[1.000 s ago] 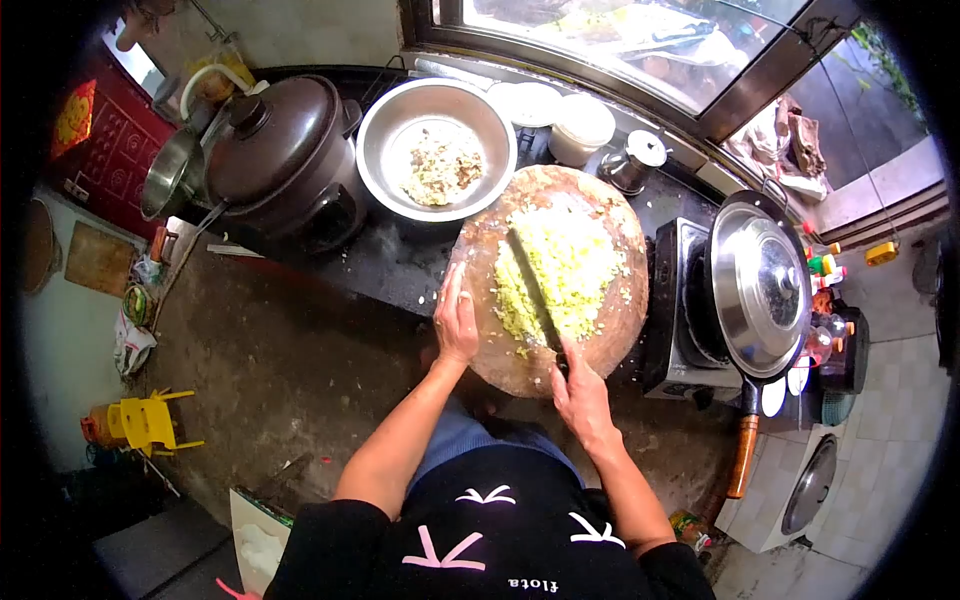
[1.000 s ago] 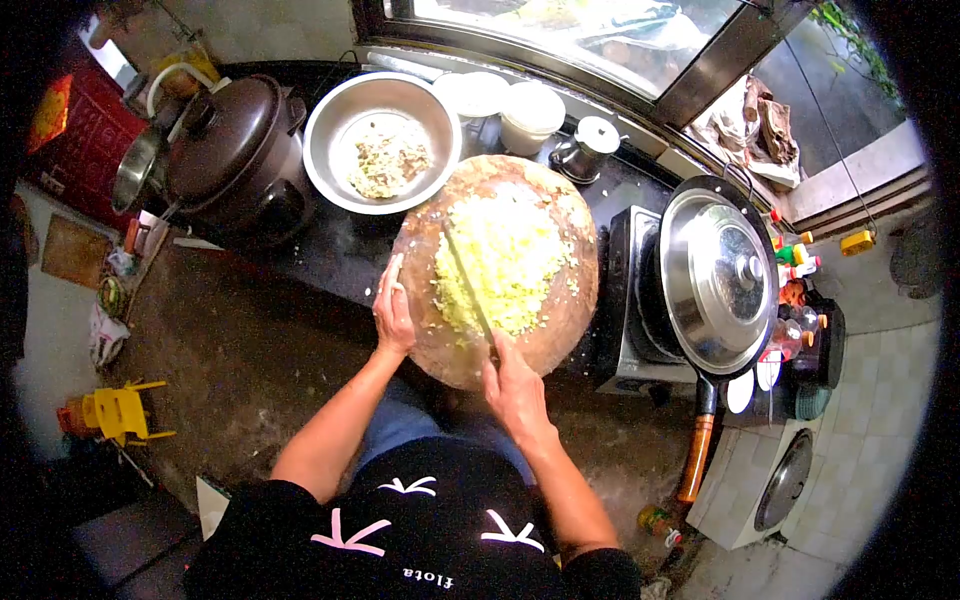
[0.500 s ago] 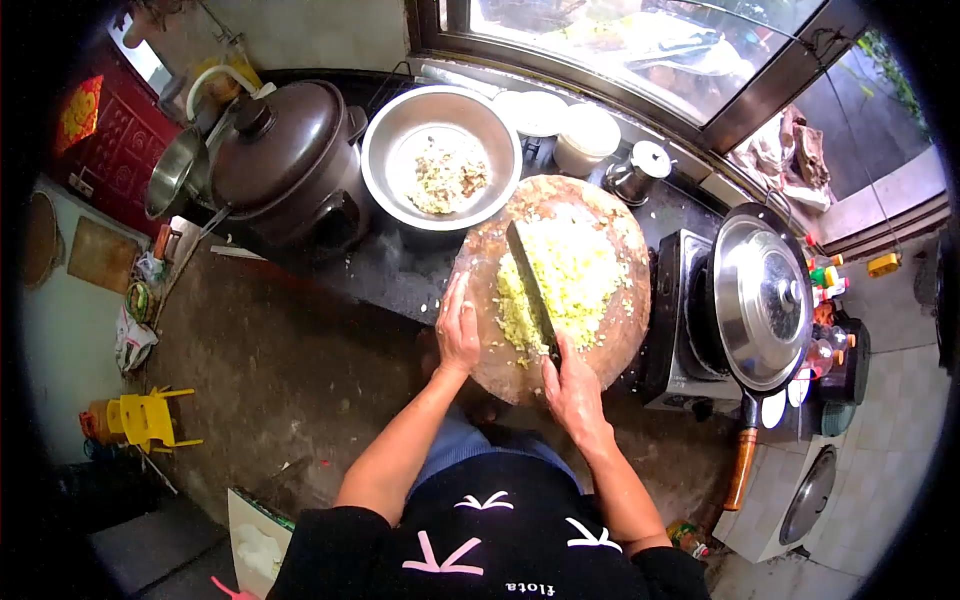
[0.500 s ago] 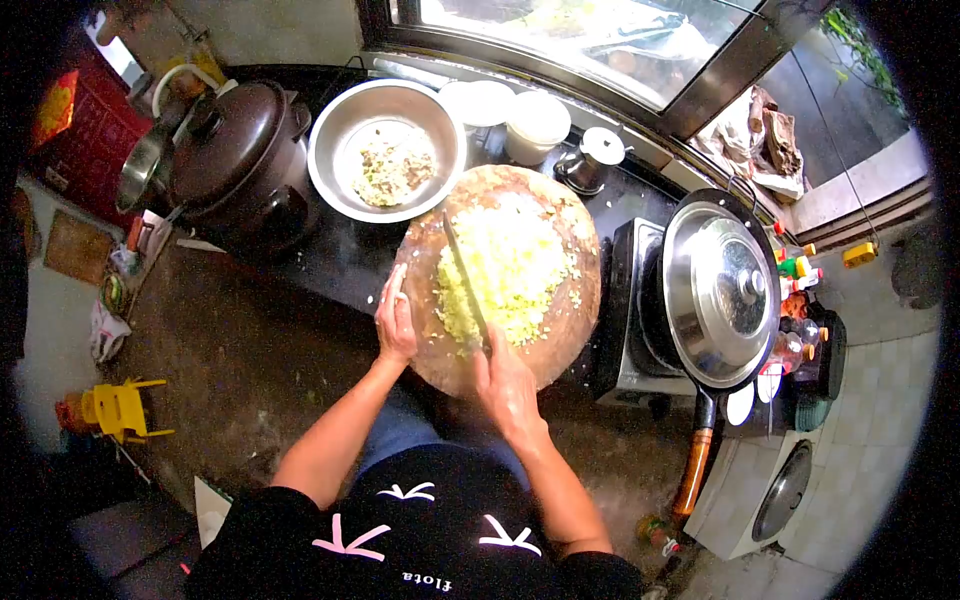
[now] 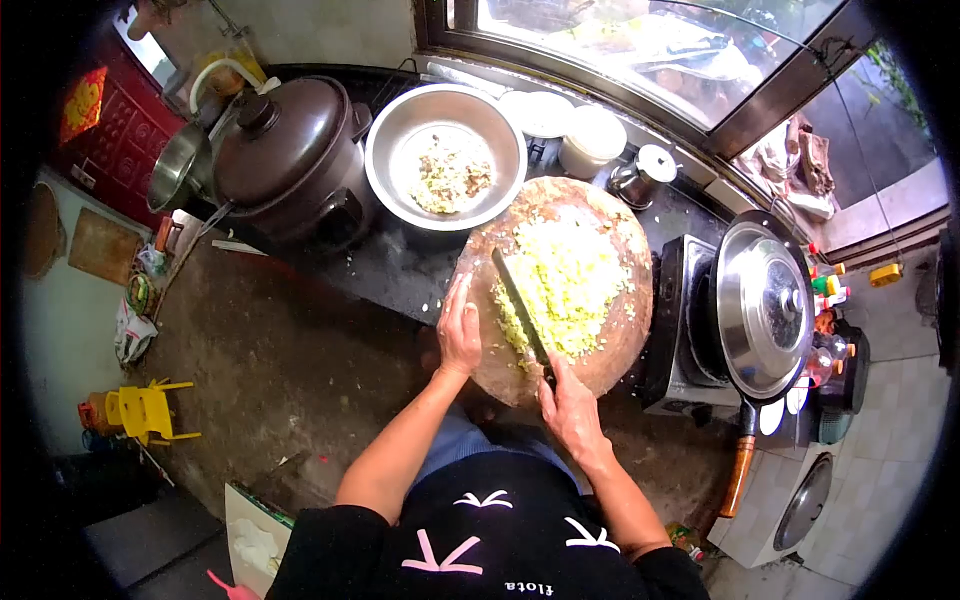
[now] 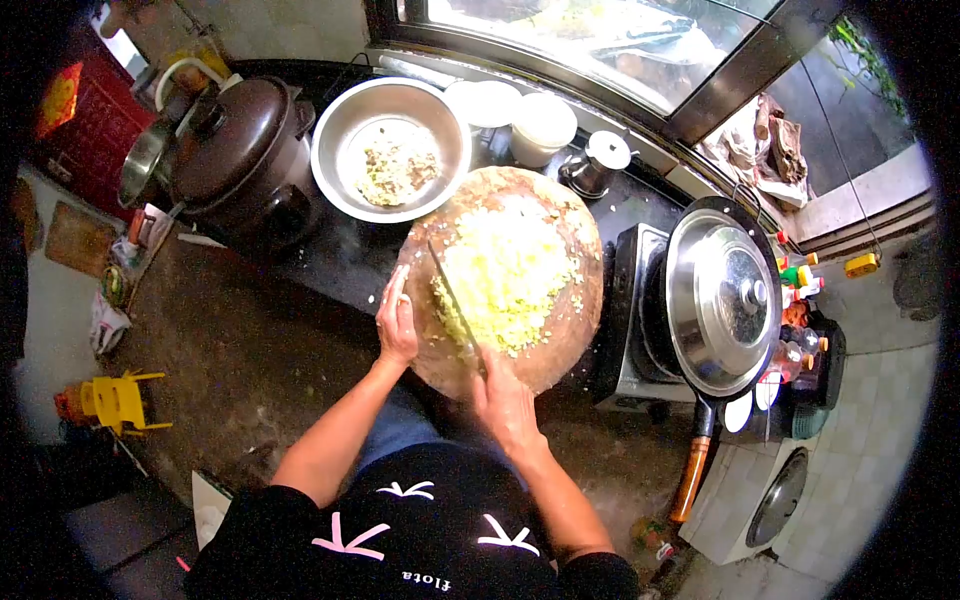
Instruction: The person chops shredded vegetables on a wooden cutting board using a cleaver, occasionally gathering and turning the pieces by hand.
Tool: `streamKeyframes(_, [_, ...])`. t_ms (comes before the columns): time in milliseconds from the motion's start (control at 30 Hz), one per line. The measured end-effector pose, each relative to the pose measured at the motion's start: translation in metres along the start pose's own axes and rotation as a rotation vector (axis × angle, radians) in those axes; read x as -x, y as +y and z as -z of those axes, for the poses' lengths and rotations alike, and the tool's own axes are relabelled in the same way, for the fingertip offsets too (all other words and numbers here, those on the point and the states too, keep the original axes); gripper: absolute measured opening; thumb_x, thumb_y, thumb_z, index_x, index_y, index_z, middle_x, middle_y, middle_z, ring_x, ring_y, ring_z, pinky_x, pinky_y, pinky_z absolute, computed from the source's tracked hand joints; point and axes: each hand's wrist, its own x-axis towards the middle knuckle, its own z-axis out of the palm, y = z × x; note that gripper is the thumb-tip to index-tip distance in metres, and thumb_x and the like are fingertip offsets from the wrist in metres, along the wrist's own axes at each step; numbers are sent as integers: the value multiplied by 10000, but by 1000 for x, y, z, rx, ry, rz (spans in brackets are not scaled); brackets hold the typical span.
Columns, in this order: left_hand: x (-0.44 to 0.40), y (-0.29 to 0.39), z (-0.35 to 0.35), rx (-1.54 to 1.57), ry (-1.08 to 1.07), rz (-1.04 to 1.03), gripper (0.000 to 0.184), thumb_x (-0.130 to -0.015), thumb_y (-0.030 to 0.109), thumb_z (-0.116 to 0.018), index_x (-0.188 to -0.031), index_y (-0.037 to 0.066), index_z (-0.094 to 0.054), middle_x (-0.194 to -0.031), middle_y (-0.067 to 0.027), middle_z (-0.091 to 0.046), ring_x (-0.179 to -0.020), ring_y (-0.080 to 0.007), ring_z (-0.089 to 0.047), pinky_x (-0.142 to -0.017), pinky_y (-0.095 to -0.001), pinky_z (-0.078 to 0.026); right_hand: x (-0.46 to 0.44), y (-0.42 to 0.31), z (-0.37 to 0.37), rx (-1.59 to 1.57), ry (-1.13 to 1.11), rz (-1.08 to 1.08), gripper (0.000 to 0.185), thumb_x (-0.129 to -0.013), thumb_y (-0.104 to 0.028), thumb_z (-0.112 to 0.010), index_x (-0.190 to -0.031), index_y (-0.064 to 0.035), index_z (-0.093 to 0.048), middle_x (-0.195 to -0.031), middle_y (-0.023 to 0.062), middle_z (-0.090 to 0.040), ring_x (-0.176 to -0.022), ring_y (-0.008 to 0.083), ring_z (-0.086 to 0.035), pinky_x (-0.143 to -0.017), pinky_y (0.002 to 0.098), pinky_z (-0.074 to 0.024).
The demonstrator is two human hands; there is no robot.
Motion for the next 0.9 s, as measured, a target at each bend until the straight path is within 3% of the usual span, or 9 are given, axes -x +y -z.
streamKeyframes(100, [-3, -3, 0, -12, 4, -41, 487, -960, 205, -363, -1347, -64, -484, -1376, -255, -505, -1316, -400, -450, -1105, -429, -336, -8, -1, 6, -1, -14, -19, 433, -931, -138, -567, -1339, -57, -449, -1090, 277, -617, -1001, 459, -603, -827, 466, -497])
streamKeyframes(233, [0, -4, 0, 15, -9, 13, 523, -991, 273, -326, -1376, -50, -472, -1403, -239, -493, -1311, -373, -463, -1042, -371, -379, -15, -9, 8, -29, 57, -35, 427, -932, -149, -568, -1329, -48, -450, -1061, 298, -617, -991, 470, -597, -839, 485, -484])
streamKeyframes(333, [-2, 1, 1, -4, -2, 14, 485, -946, 186, -383, -1345, -71, -483, -1373, -258, -507, -1313, -400, -454, -1105, -431, -338, -24, 5, -2, 85, 55, 27, 416, -939, -143, -561, -1328, -50, -447, -1026, 301, -622, -968, 476, -602, -812, 483, -482])
streamKeyframes(467, [-1, -1, 0, -8, 12, 0, 478, -950, 185, -381, -1339, -72, -491, -1372, -256, -509, -1313, -398, -454, -1108, -430, -336, -15, -10, 9, -76, 69, -52, 434, -935, -150, -563, -1336, -45, -437, -1043, 314, -617, -999, 473, -594, -835, 494, -473])
streamKeyframes(633, [-2, -1, 0, -27, 11, -30, 472, -961, 202, -379, -1327, -69, -502, -1363, -254, -517, -1313, -400, -452, -1104, -428, -341, -32, 9, 14, -6, -9, 2, 432, -926, -138, -571, -1327, -37, -447, -1006, 304, -619, -960, 470, -602, -804, 480, -476])
streamKeyframes(767, [0, -5, -1, 2, -15, 21, 513, -999, 266, -329, -1366, -59, -481, -1417, -237, -482, -1311, -372, -463, -1057, -380, -364, -27, 6, 5, 5, 85, 43, 414, -949, -146, -544, -1335, -47, -432, -1000, 304, -625, -916, 454, -623, -790, 489, -500])
streamKeyframes(800, [2, -5, 0, -16, -19, 5, 515, -997, 269, -331, -1368, -56, -480, -1418, -236, -482, -1309, -372, -465, -1049, -379, -371, -29, 5, 4, 65, -26, -29, 416, -946, -133, -545, -1335, -50, -425, -994, 301, -628, -910, 455, -623, -787, 490, -504])
streamKeyframes(867, [-1, -6, 0, -54, -19, -40, 520, -994, 274, -333, -1373, -51, -477, -1419, -234, -481, -1304, -372, -469, -1034, -377, -386, -30, 7, 5, 32, -21, -19, 407, -944, -138, -549, -1322, -45, -430, -975, 292, -631, -908, 458, -621, -786, 496, -502])
streamKeyframes(900, [-2, -4, 0, -31, 2, -42, 475, -959, 199, -385, -1338, -65, -495, -1364, -254, -516, -1305, -401, -462, -1100, -431, -346, -32, 4, 7, -6, 0, -9, 406, -945, -143, -549, -1320, -44, -430, -975, 291, -631, -909, 458, -621, -790, 499, -500])
